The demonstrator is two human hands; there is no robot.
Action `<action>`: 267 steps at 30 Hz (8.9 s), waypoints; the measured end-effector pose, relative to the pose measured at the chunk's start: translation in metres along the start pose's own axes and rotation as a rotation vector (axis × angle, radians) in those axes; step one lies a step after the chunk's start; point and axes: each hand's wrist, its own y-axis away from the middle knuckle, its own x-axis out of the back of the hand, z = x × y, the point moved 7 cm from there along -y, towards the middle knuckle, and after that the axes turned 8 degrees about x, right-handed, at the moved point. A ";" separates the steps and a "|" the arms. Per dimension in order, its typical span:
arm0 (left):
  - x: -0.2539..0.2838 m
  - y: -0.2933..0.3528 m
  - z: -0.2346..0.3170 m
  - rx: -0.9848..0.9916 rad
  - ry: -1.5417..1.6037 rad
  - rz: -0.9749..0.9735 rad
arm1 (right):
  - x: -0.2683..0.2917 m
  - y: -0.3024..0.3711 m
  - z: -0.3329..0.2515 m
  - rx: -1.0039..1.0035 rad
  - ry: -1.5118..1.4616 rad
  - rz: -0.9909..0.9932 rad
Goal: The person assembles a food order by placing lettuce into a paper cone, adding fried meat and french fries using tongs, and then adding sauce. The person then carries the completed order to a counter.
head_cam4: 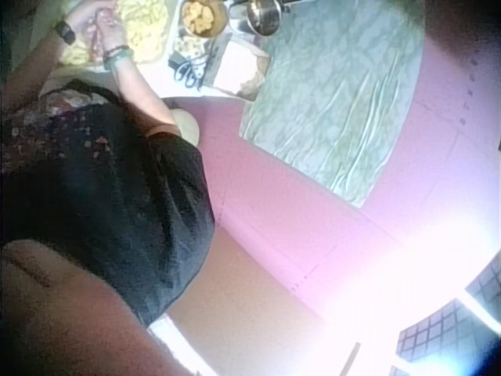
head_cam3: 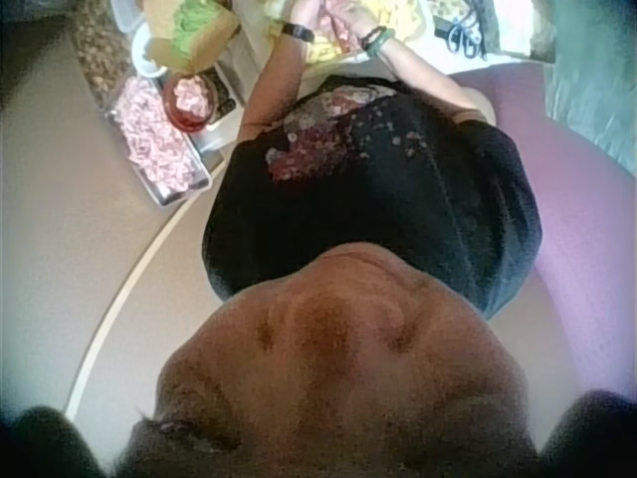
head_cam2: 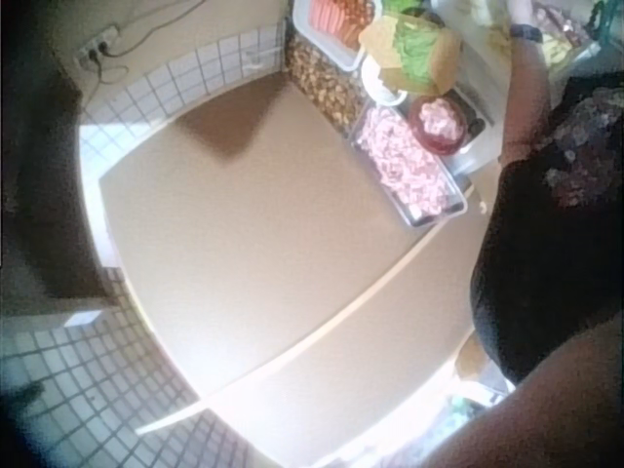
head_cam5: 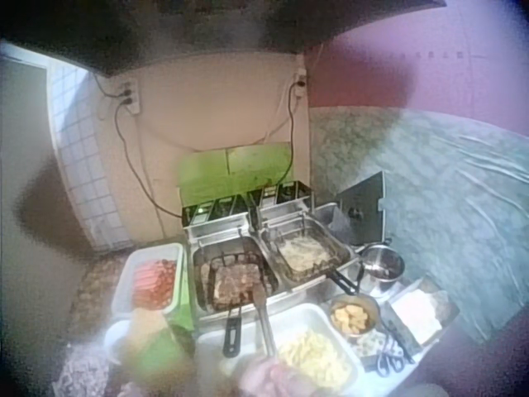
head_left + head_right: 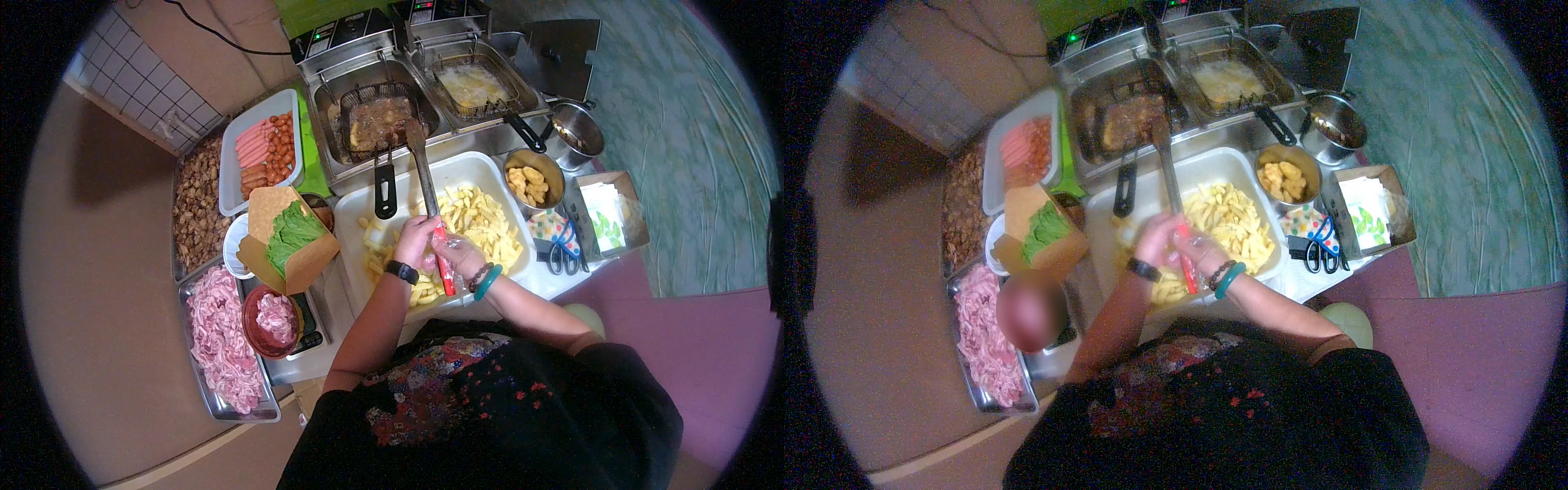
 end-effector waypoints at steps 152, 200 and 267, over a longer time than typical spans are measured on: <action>-0.172 0.081 0.004 0.213 -0.019 -0.629 | 0.184 0.094 -0.141 0.584 1.011 0.931; -0.142 0.054 0.023 0.034 -0.099 -0.466 | 0.261 0.089 0.013 -0.202 1.163 0.648; -0.124 0.091 0.044 -0.551 -0.618 -0.202 | 0.173 0.036 -0.213 0.652 1.270 0.581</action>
